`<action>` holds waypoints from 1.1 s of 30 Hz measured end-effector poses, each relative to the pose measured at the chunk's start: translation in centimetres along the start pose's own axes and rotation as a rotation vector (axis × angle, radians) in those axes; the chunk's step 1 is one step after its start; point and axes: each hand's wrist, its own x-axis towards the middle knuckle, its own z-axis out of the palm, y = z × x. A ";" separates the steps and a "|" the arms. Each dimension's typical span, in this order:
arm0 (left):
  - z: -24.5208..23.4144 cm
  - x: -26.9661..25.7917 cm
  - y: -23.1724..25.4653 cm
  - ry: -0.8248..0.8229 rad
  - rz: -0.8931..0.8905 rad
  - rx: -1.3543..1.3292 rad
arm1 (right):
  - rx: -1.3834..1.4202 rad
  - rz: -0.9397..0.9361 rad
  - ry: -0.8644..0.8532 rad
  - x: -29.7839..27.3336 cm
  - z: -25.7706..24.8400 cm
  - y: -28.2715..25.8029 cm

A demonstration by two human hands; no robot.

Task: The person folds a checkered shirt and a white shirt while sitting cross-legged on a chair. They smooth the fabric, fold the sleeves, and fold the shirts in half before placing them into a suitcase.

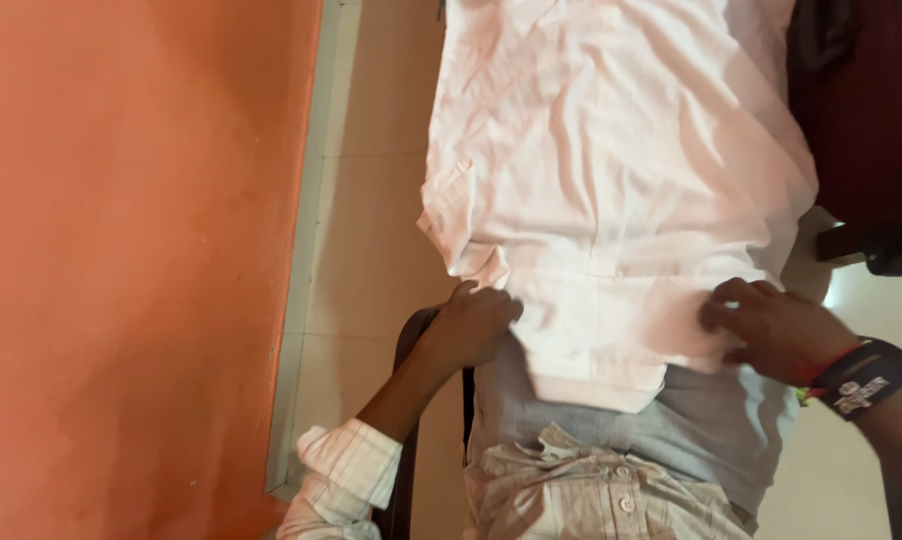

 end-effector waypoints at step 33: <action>-4.4 -3.4 2.1 0.692 -0.585 -0.002 | 0.181 0.162 0.821 -2.9 2.9 4.6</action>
